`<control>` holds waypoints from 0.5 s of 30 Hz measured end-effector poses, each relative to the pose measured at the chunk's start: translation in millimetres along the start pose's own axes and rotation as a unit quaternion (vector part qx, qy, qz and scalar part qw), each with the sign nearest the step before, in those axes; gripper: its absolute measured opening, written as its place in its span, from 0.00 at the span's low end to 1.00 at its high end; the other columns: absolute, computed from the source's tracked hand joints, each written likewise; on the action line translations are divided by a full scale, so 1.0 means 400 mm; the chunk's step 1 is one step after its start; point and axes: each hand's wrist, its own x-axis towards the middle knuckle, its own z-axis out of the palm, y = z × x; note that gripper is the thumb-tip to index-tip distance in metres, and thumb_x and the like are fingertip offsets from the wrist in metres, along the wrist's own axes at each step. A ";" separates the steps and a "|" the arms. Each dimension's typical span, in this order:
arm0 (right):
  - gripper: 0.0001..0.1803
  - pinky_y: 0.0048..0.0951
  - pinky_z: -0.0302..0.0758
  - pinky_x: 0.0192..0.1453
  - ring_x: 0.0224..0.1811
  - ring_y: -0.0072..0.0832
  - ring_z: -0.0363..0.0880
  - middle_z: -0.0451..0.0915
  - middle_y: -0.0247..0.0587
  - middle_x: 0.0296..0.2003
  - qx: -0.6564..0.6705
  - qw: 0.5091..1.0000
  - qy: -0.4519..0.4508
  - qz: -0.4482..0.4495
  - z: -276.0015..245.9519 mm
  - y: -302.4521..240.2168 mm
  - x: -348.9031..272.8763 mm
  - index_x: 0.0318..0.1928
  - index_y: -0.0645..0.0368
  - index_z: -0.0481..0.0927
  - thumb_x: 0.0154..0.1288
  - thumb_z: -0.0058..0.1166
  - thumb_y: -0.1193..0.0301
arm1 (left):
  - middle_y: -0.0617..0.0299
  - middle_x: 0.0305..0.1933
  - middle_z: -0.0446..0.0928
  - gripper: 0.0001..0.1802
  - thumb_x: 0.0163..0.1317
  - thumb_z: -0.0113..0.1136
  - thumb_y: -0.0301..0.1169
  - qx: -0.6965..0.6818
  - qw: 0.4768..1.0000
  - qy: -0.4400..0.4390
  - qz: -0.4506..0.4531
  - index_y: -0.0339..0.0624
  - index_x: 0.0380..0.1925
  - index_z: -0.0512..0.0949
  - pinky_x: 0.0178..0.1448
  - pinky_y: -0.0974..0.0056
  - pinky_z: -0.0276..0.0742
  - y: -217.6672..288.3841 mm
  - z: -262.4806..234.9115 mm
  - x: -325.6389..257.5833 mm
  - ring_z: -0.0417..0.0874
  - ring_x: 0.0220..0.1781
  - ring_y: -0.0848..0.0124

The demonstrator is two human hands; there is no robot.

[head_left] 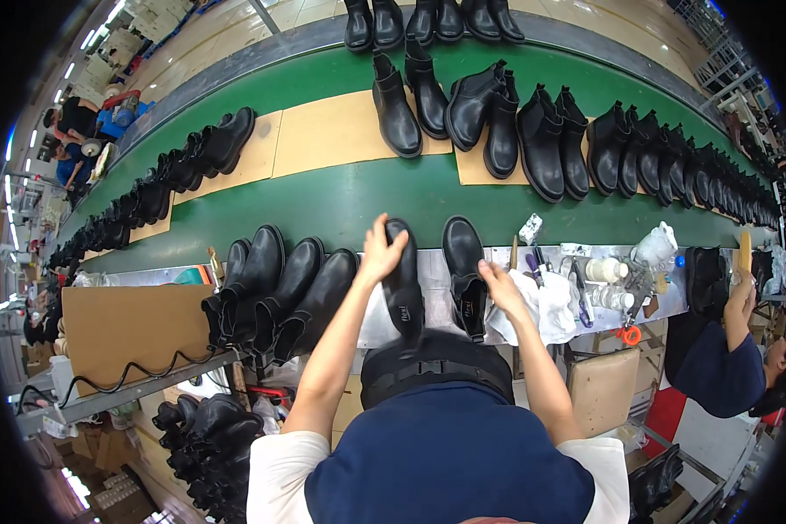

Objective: Inspecting and cleaning black boots on a conveyor belt in a shoe factory.

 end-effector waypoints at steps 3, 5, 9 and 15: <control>0.45 0.33 0.59 0.65 0.61 0.39 0.67 0.72 0.55 0.56 0.086 0.994 -0.048 0.051 0.015 -0.022 -0.008 0.59 0.69 0.68 0.61 0.42 0.37 | 0.47 0.70 0.54 0.38 0.65 0.51 0.41 -0.209 0.977 -0.042 -0.008 0.36 0.68 0.48 0.72 0.61 0.49 -0.084 0.062 -0.085 0.53 0.72 0.58; 0.46 0.32 0.59 0.65 0.61 0.39 0.67 0.71 0.56 0.56 0.109 0.992 -0.051 0.045 0.022 -0.037 -0.025 0.59 0.71 0.67 0.60 0.44 0.37 | 0.47 0.67 0.60 0.39 0.64 0.53 0.44 -0.213 0.963 0.045 -0.158 0.39 0.68 0.48 0.69 0.58 0.53 -0.143 0.089 -0.186 0.54 0.72 0.60; 0.45 0.27 0.68 0.55 0.50 0.36 0.75 0.77 0.55 0.46 0.167 0.982 -0.041 0.078 0.046 -0.104 -0.060 0.53 0.74 0.71 0.58 0.49 0.39 | 0.49 0.51 0.73 0.39 0.59 0.62 0.45 -0.414 0.830 -0.103 -0.360 0.29 0.60 0.59 0.58 0.64 0.67 -0.118 0.046 -0.268 0.75 0.51 0.68; 0.28 0.25 0.75 0.45 0.39 0.25 0.79 0.80 0.40 0.39 0.452 0.868 -0.154 0.137 0.056 -0.056 -0.010 0.47 0.64 0.76 0.66 0.48 0.49 | 0.58 0.33 0.74 0.39 0.43 0.76 0.43 -0.301 0.945 -0.013 -0.124 0.33 0.46 0.63 0.39 0.66 0.75 0.034 -0.019 -0.239 0.78 0.34 0.70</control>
